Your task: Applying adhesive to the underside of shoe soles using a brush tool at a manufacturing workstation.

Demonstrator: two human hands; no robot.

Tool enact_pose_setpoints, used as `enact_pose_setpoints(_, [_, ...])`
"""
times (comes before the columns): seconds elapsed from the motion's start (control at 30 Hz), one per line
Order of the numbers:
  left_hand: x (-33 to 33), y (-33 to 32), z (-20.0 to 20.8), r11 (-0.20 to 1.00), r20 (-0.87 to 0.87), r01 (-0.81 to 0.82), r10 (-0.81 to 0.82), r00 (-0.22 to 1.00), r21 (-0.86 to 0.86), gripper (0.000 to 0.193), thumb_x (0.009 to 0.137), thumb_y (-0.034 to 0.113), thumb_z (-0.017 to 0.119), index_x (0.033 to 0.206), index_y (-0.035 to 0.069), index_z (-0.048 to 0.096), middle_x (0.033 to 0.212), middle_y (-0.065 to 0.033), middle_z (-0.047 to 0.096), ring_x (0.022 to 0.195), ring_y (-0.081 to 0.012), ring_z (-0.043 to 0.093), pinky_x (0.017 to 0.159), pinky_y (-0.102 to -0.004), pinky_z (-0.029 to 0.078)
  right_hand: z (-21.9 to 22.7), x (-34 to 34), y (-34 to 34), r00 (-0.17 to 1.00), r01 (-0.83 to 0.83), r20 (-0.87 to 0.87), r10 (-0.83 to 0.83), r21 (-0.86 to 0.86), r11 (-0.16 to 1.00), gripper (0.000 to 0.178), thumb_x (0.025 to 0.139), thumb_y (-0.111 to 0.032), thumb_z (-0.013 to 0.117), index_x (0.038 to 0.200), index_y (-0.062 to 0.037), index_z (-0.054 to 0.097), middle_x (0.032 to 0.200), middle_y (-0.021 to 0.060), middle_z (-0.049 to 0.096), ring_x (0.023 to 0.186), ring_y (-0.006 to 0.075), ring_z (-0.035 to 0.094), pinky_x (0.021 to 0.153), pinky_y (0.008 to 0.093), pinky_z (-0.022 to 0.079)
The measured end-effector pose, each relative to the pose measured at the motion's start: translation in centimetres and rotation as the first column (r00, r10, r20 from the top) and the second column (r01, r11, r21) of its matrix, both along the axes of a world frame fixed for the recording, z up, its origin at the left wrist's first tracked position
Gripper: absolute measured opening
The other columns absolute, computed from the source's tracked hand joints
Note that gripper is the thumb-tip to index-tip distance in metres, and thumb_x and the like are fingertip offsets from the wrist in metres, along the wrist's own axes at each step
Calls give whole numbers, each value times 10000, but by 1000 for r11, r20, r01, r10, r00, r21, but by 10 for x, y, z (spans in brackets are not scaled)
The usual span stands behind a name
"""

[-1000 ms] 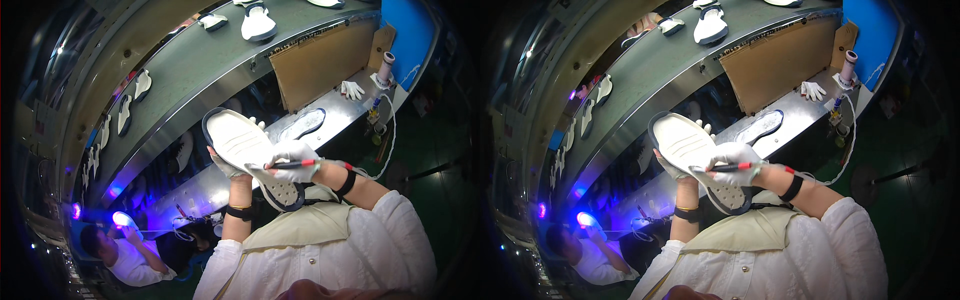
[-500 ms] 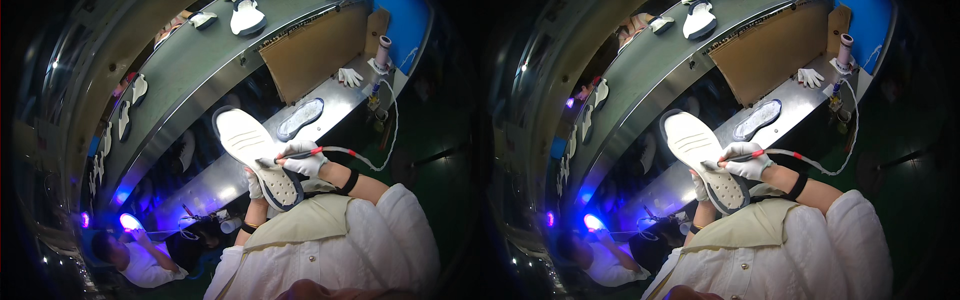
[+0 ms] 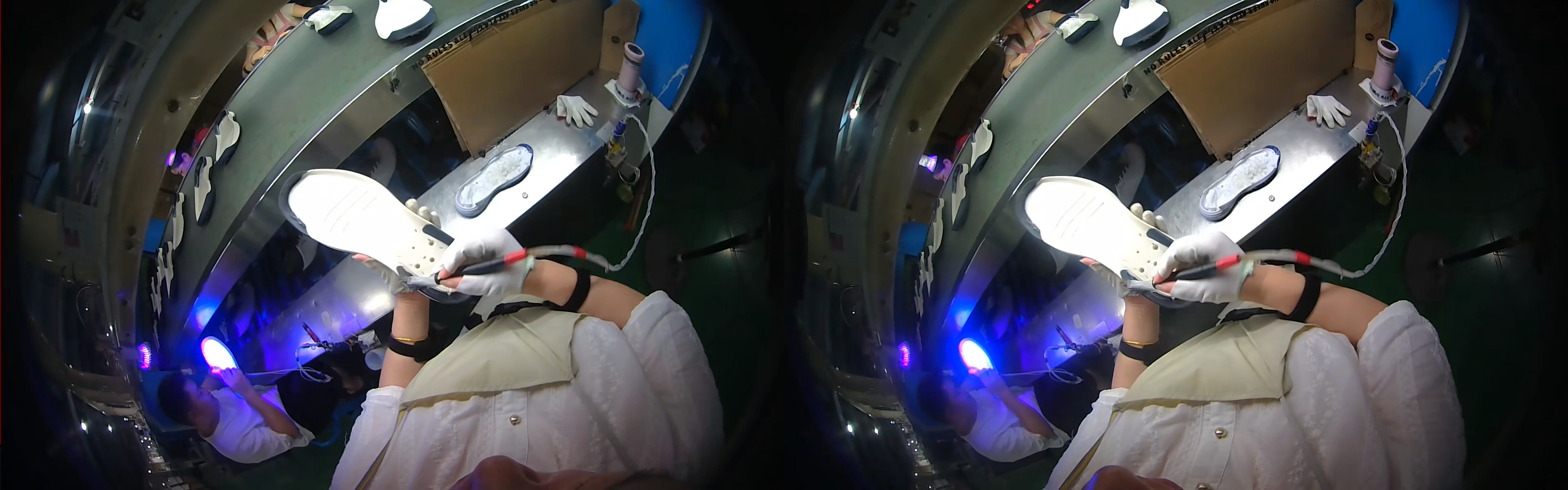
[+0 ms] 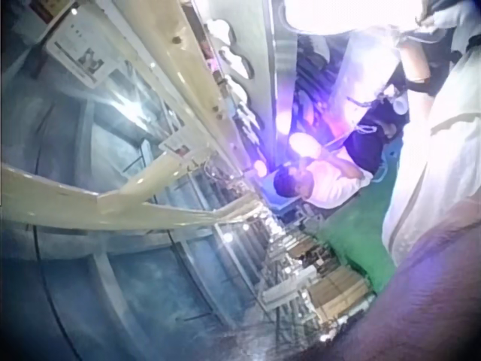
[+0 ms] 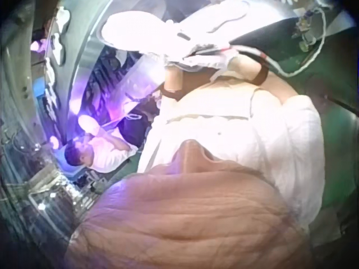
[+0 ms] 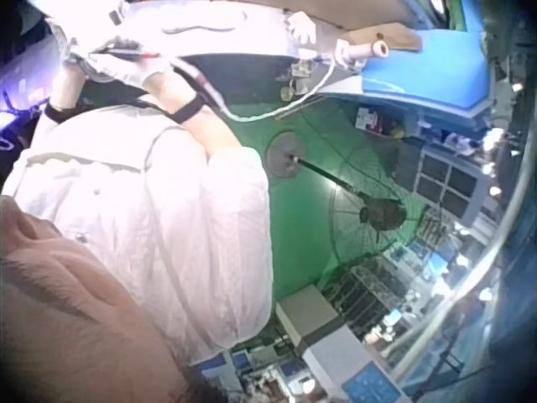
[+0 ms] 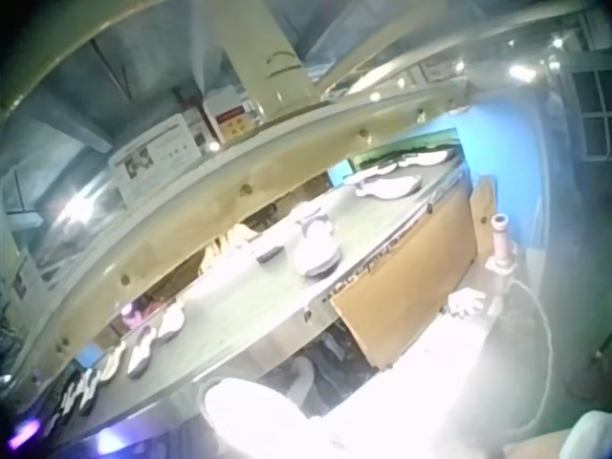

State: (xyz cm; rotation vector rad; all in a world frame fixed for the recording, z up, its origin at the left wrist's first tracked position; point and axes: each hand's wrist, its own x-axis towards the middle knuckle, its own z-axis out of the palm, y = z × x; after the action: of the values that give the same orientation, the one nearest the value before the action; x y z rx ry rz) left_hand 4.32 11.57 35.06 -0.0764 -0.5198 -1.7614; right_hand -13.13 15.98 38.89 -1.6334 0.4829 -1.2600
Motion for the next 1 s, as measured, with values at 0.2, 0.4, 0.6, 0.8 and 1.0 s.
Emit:
enact_pose_setpoints(0.2, [1,-13,14,989,41,-140,141,989,-44,1068,660,724,640,1407,39,303,1352,-196,452,1218,-345,466,1089,-468,328,3,-1,2,998,68,20,-68,-31,997,137,751,0,732,864,-31,661,820,48,671,775,111,642,707,245,505])
enact_pose_setpoints(0.4, [-2,-16,21,988,-94,-76,63,994,-134,1076,662,725,632,1399,5,321,1368,-198,448,1233,-344,460,1098,-452,325,-3,-2,4,989,-29,148,-8,245,969,123,769,24,712,856,-27,643,853,36,662,808,98,627,750,247,500])
enact_pose_setpoints(0.6, [1,-28,27,954,-140,27,-72,988,-298,1093,667,745,594,1410,-5,310,1399,-178,427,1260,-332,440,1111,-447,312,-2,-5,10,999,32,-11,-32,21,999,108,764,-19,729,812,-58,640,879,20,664,817,95,616,729,265,510])
enact_pose_setpoints(0.8, [2,-27,26,964,-53,-29,15,998,-264,1075,687,754,546,1444,48,257,1412,-177,409,1249,-335,454,1109,-464,314,7,-4,-2,935,-152,349,-56,539,829,123,825,-54,706,915,-61,622,893,22,668,720,65,607,648,213,495])
enact_pose_setpoints(1.0, [-1,-34,21,975,40,-20,30,999,-223,1059,686,736,571,1460,97,231,1387,-217,418,1226,-357,470,1080,-496,348,8,4,-6,998,68,-4,-69,152,986,99,796,-39,714,870,-36,648,890,41,676,836,89,624,778,232,498])
